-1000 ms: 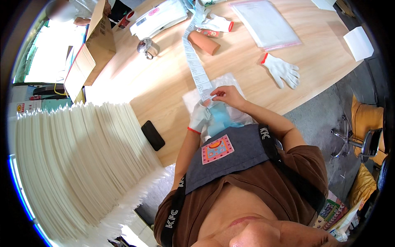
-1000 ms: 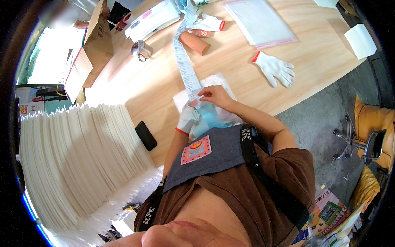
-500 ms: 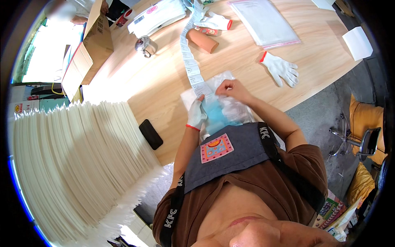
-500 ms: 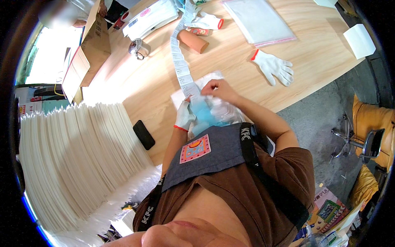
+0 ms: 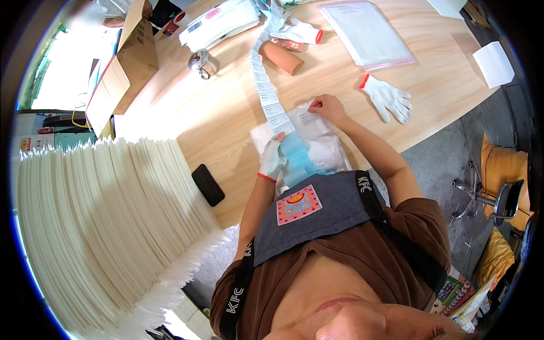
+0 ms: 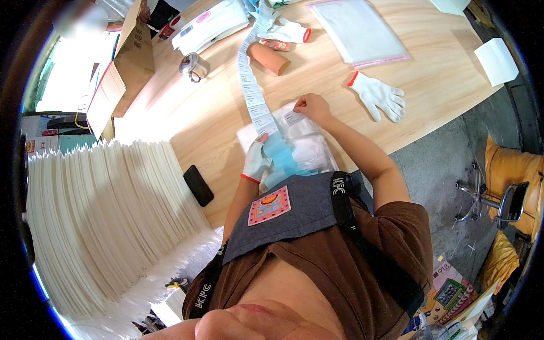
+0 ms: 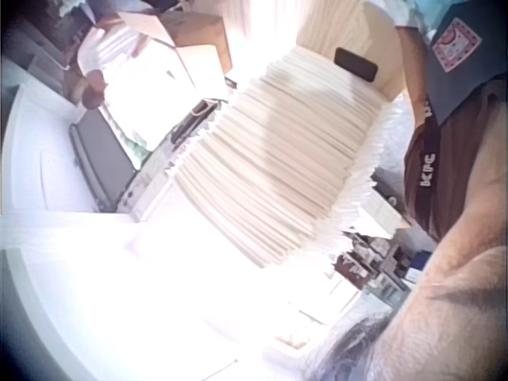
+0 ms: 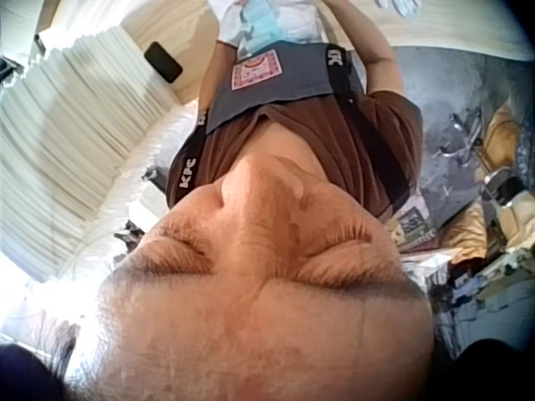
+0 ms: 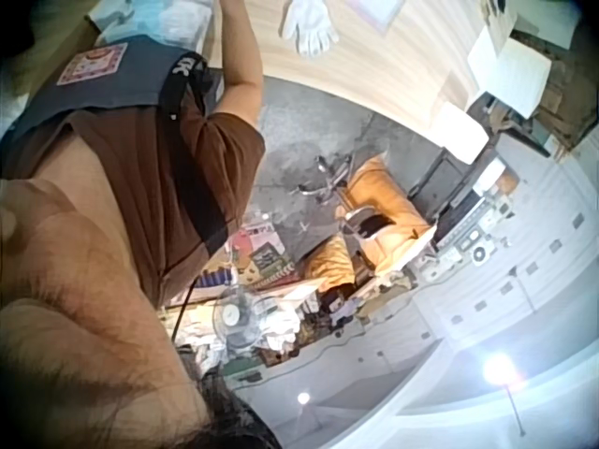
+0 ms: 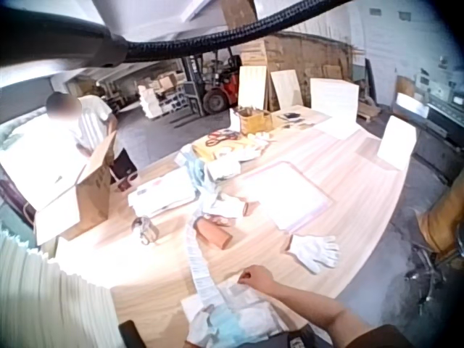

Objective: The person stands at a wooden table and repeatedly applies adhesive labels from a long roll onto small, light-blue rectangular items. They peel each label, place it on an item, and smooth it down before moving to the next one.

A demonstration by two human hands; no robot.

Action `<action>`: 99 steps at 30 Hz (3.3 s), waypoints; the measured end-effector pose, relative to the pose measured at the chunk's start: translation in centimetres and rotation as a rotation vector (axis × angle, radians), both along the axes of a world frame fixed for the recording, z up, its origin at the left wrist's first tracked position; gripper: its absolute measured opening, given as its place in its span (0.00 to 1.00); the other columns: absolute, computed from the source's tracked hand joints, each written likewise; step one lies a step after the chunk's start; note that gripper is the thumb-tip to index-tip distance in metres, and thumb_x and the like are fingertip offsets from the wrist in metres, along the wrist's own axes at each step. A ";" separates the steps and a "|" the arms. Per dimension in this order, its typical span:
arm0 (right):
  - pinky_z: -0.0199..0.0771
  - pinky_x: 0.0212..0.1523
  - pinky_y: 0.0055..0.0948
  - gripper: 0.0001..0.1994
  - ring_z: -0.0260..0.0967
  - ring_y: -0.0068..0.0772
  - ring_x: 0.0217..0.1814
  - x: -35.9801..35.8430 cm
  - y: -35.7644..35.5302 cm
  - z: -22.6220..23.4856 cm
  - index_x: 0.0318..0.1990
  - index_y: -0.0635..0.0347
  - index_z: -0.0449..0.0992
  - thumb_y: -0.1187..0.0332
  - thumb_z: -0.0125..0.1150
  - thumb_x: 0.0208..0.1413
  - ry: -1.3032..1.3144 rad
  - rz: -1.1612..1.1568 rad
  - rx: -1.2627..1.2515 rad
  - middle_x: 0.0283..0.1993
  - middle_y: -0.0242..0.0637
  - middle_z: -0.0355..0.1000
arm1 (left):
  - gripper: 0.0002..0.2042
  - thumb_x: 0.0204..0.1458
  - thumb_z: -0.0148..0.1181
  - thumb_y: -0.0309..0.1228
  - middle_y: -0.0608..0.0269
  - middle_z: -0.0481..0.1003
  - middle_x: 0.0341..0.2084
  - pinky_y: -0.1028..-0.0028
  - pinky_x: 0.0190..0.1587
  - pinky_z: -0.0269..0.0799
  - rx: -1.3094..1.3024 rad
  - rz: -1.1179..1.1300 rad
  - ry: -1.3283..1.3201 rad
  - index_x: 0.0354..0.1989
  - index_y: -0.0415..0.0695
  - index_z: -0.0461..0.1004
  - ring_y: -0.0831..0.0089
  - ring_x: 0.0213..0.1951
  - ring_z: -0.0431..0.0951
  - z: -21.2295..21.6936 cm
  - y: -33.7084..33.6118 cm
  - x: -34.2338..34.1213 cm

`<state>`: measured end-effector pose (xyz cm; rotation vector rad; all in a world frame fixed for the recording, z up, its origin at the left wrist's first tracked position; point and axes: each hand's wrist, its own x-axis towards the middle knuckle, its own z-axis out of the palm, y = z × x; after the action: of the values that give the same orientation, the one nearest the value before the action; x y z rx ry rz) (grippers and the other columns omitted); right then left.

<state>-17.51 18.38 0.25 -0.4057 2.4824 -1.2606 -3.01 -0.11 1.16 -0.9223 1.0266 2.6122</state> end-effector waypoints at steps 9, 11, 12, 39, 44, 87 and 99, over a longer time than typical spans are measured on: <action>0.68 0.34 0.30 0.06 0.67 0.35 0.32 1.9 0.0 0.8 0.26 0.53 0.77 0.68 0.65 0.36 0.457 -0.016 -0.024 0.38 0.35 0.68 | 0.13 0.53 0.50 0.29 0.55 0.73 0.37 0.66 0.41 0.72 -0.045 0.008 -0.012 0.45 0.36 0.66 0.64 0.38 0.75 0.4 0.2 0.1; 0.68 0.35 0.30 0.09 0.66 0.36 0.32 2.2 0.0 1.5 0.28 0.53 0.77 0.69 0.66 0.35 0.671 -0.019 -0.106 0.40 0.36 0.67 | 0.13 0.53 0.49 0.28 0.55 0.73 0.37 0.66 0.41 0.72 -0.018 0.014 0.024 0.45 0.36 0.66 0.64 0.38 0.75 0.0 0.2 0.1; 0.68 0.34 0.29 0.10 0.66 0.34 0.32 2.4 0.1 1.4 0.30 0.54 0.76 0.69 0.66 0.35 0.504 -0.015 -0.155 0.39 0.36 0.67 | 0.12 0.53 0.49 0.28 0.55 0.73 0.37 0.66 0.41 0.72 -0.005 0.018 0.042 0.45 0.36 0.66 0.64 0.38 0.75 -0.2 0.1 0.1; 0.67 0.38 0.33 0.07 0.69 0.35 0.37 2.4 1.7 3.7 0.26 0.57 0.76 0.64 0.62 0.44 0.469 -0.023 -0.093 0.30 0.37 0.72 | 0.13 0.54 0.49 0.29 0.54 0.73 0.36 0.66 0.40 0.72 -0.010 0.028 0.048 0.45 0.36 0.66 0.62 0.38 0.75 -0.4 0.1 0.5; 0.66 0.42 0.30 0.05 0.69 0.34 0.41 4.5 3.0 5.3 0.27 0.56 0.77 0.66 0.61 0.45 0.174 0.267 -0.333 0.34 0.37 0.74 | 0.14 0.54 0.49 0.29 0.56 0.73 0.37 0.69 0.41 0.72 -0.024 0.048 0.141 0.46 0.35 0.66 0.65 0.38 0.75 2.4 0.1 1.3; 0.67 0.29 0.20 0.08 0.67 0.18 0.27 0.2 1.5 1.7 0.26 0.63 0.77 0.67 0.65 0.42 -0.230 0.130 -0.237 0.25 0.29 0.73 | 0.14 0.54 0.49 0.35 0.58 0.74 0.36 0.71 0.36 0.73 -0.075 -0.084 -0.009 0.46 0.40 0.66 0.67 0.35 0.76 -0.9 -0.1 -0.2; 0.69 0.32 0.31 0.07 0.69 0.34 0.31 0.4 0.0 0.6 0.24 0.52 0.77 0.63 0.66 0.36 0.173 0.023 0.089 0.33 0.35 0.70 | 0.16 0.53 0.50 0.32 0.55 0.73 0.38 0.69 0.38 0.75 -0.072 -0.057 0.018 0.47 0.37 0.65 0.65 0.36 0.76 -0.7 -0.1 0.1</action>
<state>-17.12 18.34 0.80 -0.5398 2.6578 -1.1455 -2.93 -0.19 0.48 -0.8727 1.1414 2.5565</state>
